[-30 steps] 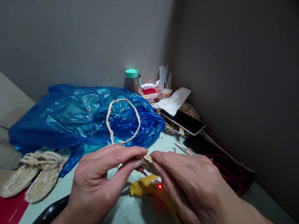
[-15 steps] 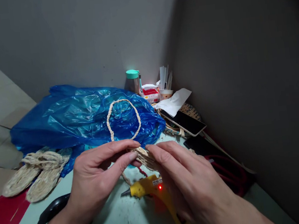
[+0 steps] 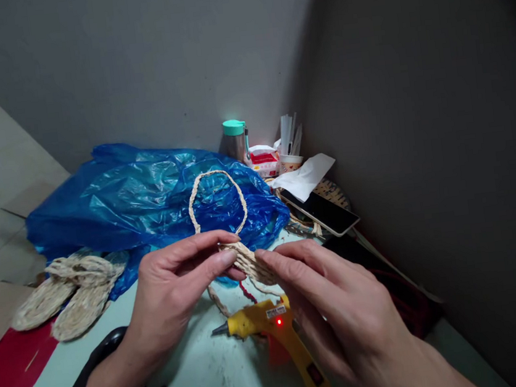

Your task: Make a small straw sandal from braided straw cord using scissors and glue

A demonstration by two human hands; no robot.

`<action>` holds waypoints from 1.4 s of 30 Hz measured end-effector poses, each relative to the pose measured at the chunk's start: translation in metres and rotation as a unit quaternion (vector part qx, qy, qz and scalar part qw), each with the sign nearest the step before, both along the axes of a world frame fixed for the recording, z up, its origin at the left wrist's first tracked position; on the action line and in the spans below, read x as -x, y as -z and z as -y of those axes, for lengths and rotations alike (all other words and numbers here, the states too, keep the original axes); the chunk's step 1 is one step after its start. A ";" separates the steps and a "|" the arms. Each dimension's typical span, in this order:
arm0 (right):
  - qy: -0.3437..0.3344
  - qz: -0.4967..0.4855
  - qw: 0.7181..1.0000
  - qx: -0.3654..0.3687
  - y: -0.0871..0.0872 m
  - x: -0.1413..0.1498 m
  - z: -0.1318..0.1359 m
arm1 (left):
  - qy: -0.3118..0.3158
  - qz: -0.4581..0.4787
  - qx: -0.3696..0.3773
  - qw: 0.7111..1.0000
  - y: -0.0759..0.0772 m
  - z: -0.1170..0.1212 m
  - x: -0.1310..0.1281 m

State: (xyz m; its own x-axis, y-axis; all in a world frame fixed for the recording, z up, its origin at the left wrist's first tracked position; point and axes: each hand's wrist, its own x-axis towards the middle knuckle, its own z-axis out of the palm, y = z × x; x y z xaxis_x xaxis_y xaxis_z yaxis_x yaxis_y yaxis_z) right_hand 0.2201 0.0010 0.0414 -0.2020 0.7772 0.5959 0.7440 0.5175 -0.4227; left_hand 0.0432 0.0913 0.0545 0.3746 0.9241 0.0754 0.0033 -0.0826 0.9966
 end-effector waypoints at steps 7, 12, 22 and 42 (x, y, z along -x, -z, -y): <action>-0.028 -0.119 0.992 0.024 -0.004 0.001 -0.006 | 0.003 -0.007 0.016 1.000 0.002 0.000 0.001; -0.014 -0.121 0.992 0.013 0.001 0.002 -0.009 | -0.009 0.013 0.025 1.000 0.004 -0.001 -0.001; 0.070 0.035 0.993 -0.087 0.014 0.005 -0.012 | 0.003 0.069 0.089 0.994 0.011 0.000 -0.004; 0.010 -0.008 1.000 0.027 0.005 -0.015 -0.017 | 0.090 -0.047 0.060 0.993 0.006 -0.011 0.002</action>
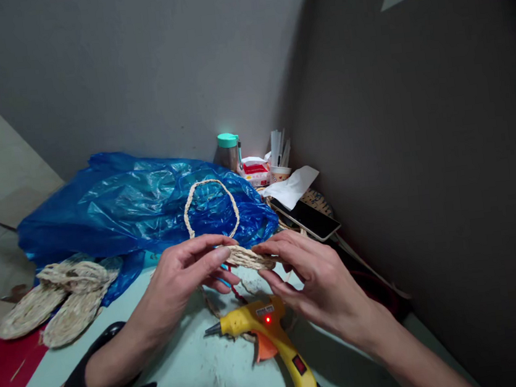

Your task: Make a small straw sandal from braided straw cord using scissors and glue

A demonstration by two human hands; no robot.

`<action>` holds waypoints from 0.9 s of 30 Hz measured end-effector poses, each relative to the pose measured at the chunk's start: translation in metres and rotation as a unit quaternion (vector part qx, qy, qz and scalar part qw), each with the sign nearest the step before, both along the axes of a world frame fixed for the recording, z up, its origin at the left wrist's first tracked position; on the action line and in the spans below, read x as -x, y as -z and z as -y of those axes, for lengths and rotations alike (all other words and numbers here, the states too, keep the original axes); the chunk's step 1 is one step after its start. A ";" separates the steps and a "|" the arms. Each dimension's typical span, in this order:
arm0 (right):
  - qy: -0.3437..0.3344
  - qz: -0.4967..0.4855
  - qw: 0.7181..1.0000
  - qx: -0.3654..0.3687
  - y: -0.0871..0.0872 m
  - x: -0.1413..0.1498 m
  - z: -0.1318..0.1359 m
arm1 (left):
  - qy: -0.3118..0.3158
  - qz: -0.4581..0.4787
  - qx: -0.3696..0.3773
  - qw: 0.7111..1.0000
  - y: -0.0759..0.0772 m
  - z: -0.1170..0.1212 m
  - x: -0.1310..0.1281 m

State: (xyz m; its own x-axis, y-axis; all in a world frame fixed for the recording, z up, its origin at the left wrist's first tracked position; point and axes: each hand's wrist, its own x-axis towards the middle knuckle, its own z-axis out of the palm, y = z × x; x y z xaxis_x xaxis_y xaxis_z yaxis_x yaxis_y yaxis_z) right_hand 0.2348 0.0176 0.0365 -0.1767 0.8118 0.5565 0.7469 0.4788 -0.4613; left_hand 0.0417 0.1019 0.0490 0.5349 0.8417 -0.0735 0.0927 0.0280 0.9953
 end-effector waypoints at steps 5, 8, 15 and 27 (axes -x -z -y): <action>-0.014 0.063 0.995 0.078 -0.008 -0.003 0.000 | -0.018 -0.126 -0.236 0.963 -0.011 -0.009 0.005; -0.036 0.089 0.990 0.105 -0.008 -0.001 0.001 | 0.056 -0.149 -0.313 0.936 -0.013 -0.006 0.006; -0.076 0.083 0.988 0.106 -0.008 0.001 0.008 | 0.145 -0.149 -0.175 0.962 -0.004 -0.001 0.001; -0.120 0.001 0.986 0.114 -0.020 -0.016 0.008 | 0.142 -0.069 -0.112 0.981 0.002 0.001 0.002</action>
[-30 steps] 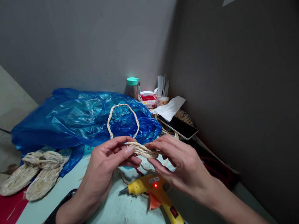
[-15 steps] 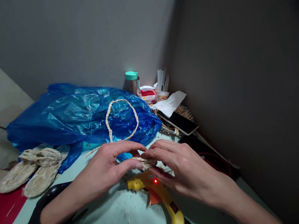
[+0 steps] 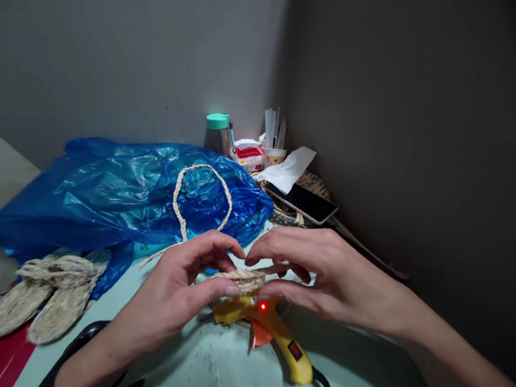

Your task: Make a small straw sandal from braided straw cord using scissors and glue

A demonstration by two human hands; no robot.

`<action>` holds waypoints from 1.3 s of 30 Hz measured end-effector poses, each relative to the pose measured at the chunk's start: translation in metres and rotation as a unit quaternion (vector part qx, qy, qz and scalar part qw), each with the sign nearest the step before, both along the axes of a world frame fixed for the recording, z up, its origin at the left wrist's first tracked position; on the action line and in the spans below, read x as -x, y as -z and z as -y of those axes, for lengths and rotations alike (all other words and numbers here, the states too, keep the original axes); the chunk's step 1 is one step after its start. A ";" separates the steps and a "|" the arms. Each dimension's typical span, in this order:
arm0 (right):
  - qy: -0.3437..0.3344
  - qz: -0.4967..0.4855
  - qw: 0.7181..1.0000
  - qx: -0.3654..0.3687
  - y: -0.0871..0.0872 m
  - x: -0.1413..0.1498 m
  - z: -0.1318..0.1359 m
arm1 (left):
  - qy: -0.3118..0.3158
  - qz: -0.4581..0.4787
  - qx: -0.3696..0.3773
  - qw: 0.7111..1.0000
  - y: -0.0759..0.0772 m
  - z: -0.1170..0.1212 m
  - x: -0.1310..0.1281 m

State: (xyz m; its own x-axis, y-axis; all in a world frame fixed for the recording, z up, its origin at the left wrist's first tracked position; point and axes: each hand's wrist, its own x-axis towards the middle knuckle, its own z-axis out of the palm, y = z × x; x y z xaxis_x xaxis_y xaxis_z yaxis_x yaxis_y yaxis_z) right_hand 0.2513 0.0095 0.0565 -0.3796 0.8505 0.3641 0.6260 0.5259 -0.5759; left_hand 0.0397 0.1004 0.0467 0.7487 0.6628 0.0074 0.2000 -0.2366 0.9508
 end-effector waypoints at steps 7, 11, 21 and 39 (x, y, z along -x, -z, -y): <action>0.019 -0.051 0.997 -0.047 0.001 -0.005 0.000 | -0.023 0.008 -0.048 0.999 -0.002 0.004 0.000; 0.039 -0.026 0.997 -0.065 -0.001 -0.002 0.003 | -0.050 -0.001 -0.067 0.997 -0.003 0.009 -0.002; 0.057 0.012 0.993 -0.099 0.000 0.001 0.002 | -0.136 -0.018 -0.057 0.989 -0.001 0.014 -0.006; 0.036 0.086 0.989 -0.116 0.011 0.002 -0.007 | -0.164 0.012 0.029 0.986 0.004 0.016 -0.013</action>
State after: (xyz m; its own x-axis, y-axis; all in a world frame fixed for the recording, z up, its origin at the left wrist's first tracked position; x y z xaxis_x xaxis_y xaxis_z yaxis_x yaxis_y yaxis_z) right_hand 0.2494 0.0163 0.0456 -0.3950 0.7786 0.4875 0.7443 0.5823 -0.3269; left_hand 0.0525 0.0848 0.0428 0.4942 0.8690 -0.0230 0.2335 -0.1072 0.9664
